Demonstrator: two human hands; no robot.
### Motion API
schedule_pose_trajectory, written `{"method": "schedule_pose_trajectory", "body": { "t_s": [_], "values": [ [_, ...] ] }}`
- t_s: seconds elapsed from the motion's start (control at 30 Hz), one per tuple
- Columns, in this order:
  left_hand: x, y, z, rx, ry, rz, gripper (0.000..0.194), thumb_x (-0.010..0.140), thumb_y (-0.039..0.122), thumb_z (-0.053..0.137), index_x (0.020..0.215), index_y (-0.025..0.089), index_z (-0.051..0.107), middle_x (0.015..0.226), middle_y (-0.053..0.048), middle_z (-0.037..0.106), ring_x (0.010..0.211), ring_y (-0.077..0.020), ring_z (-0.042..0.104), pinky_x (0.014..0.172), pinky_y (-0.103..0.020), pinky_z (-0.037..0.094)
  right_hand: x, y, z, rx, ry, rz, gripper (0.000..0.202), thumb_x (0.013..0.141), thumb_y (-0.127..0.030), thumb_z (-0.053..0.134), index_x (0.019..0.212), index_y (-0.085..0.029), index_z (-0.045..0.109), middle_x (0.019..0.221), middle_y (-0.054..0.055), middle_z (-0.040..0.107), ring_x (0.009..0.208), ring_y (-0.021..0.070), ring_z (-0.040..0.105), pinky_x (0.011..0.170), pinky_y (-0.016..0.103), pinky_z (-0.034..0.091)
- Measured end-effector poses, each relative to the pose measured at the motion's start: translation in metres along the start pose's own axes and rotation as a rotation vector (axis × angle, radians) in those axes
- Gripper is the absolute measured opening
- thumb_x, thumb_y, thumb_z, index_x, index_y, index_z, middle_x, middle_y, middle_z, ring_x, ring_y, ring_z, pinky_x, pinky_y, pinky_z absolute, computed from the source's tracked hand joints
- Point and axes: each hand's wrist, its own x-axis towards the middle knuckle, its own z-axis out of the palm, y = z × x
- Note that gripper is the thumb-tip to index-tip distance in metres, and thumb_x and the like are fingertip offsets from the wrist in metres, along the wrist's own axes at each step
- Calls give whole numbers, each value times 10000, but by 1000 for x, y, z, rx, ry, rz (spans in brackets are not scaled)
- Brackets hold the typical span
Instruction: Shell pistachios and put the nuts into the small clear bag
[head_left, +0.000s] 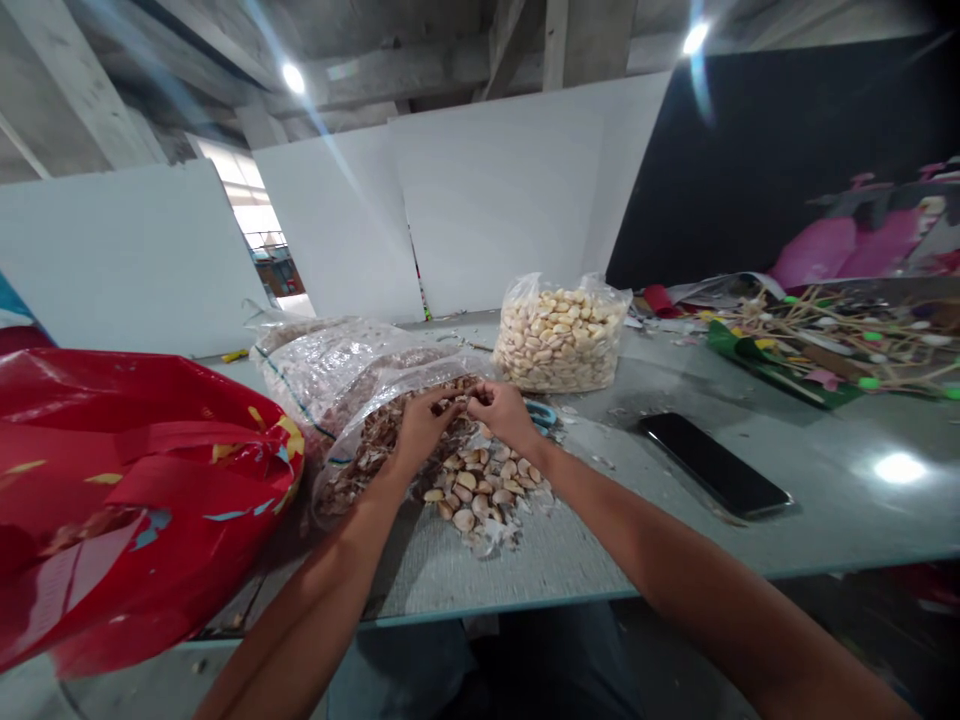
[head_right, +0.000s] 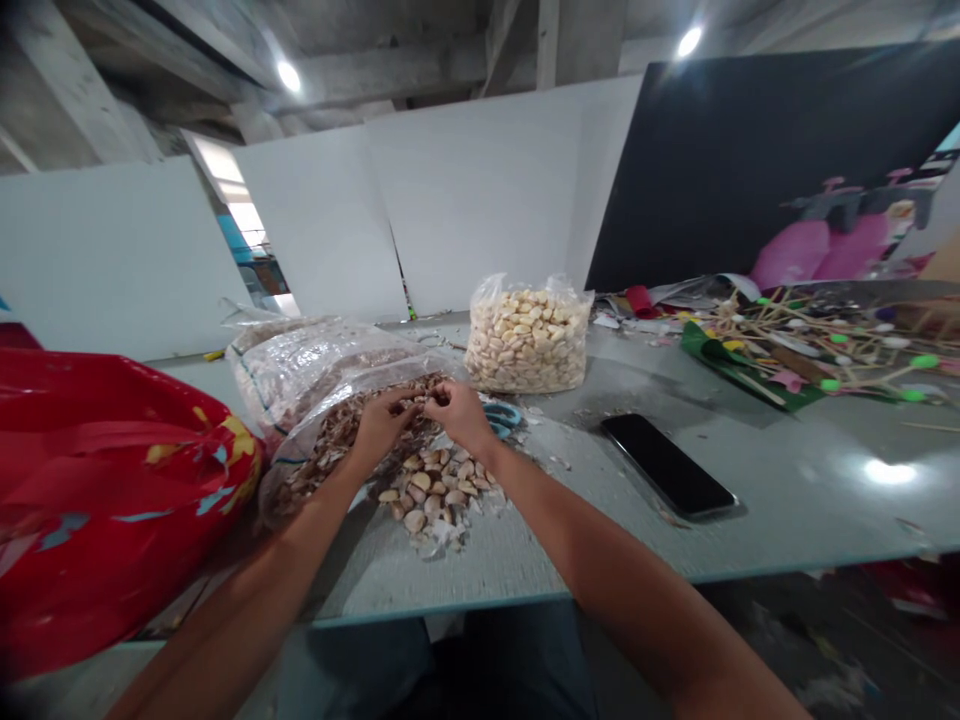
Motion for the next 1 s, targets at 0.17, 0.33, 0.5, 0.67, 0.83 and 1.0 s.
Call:
{"method": "schedule_pose_trajectory", "body": {
  "t_s": [0.17, 0.33, 0.5, 0.67, 0.83, 1.0],
  "values": [
    [2, 3, 0, -102, -23, -49, 325, 777, 377, 625, 1023, 184, 713, 894, -55, 721, 786, -186, 635, 691, -276, 504, 2, 0, 3, 248, -60, 121, 154, 633, -279, 586, 700, -141, 601, 605, -11, 617, 552, 110, 581, 557, 224, 499],
    [3, 5, 4, -263, -8, -189, 380, 783, 439, 594, 1001, 144, 695, 630, -4, 649, 569, -134, 573, 546, -234, 466, 3, -5, 6, 471, -33, 239, 141, 611, -269, 622, 654, -142, 579, 570, -14, 622, 528, 109, 589, 578, 244, 545],
    [4, -1, 5, -551, 122, -360, 334, 801, 469, 552, 822, 144, 627, 536, 30, 549, 453, -97, 506, 461, -216, 435, 6, -1, -1, 426, 42, 256, 103, 656, -255, 583, 637, -158, 555, 544, -27, 591, 494, 105, 567, 541, 246, 535],
    [4, -5, 8, -604, 55, -369, 345, 790, 481, 575, 883, 149, 593, 639, 10, 589, 502, -96, 536, 486, -223, 477, 7, 6, -7, 222, 54, 153, 135, 709, -289, 582, 739, -157, 588, 566, -21, 578, 467, 113, 545, 483, 243, 502],
    [1, 1, 11, -587, 1, -309, 424, 820, 466, 552, 1107, 155, 573, 889, -50, 667, 638, -130, 620, 549, -249, 527, 4, 5, -4, 91, -14, -28, 201, 768, -239, 535, 905, -162, 660, 818, 44, 682, 657, 143, 628, 590, 255, 533],
    [1, 4, 9, -391, -71, -172, 457, 846, 429, 527, 1195, 139, 577, 970, -85, 695, 688, -151, 652, 657, -289, 544, 1, 5, 0, 97, -47, -58, 248, 794, -298, 572, 981, -168, 669, 882, 49, 703, 757, 169, 658, 684, 286, 548]
  ]
}}
